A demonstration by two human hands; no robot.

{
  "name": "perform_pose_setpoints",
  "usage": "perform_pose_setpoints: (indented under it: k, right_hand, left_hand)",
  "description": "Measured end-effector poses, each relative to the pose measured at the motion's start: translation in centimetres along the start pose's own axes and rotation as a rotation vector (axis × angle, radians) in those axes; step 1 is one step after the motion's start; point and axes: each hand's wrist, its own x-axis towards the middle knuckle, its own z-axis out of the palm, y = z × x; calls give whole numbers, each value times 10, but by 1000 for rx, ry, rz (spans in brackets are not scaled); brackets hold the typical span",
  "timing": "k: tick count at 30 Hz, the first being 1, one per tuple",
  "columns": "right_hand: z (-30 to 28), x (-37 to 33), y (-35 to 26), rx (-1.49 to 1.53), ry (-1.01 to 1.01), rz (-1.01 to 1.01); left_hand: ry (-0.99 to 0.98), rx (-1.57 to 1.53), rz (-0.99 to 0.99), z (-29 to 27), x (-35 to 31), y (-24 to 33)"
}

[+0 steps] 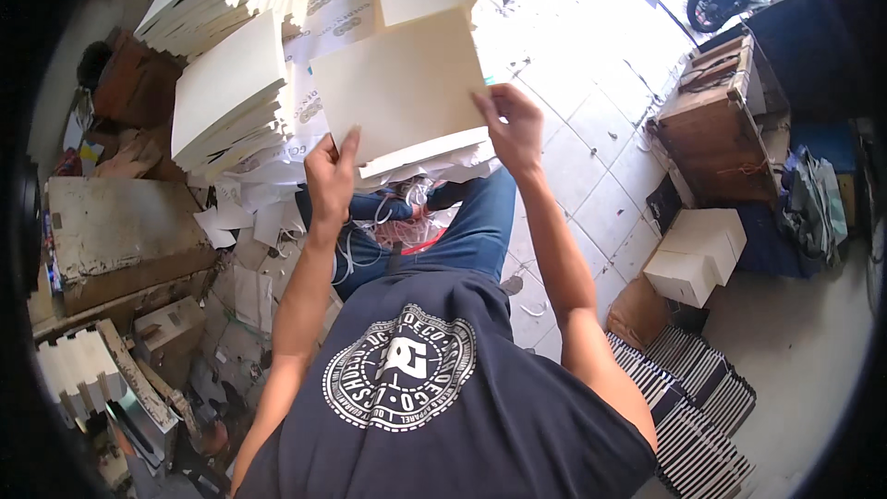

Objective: The person aligns and stacks white cardboard folders by hand on the floor, then carries the large stack across the cluttered workshop floor.

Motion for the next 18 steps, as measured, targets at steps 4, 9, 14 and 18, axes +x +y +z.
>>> perform_pose_setpoints:
  k: [4,9,14,18]
  right_hand:
    - [-4,20,55,-278,-136,19]
    - [-17,32,96,-243,-456,-36]
    - [-14,33,104,-245,-500,-26]
    - [-13,33,112,-253,-499,-32]
  left_hand:
    - [77,547,112,3,22,-10]
    - [53,640,102,6,19,-41]
    - [54,650,29,8,15,-41]
    - [41,627,22,8,14,-42]
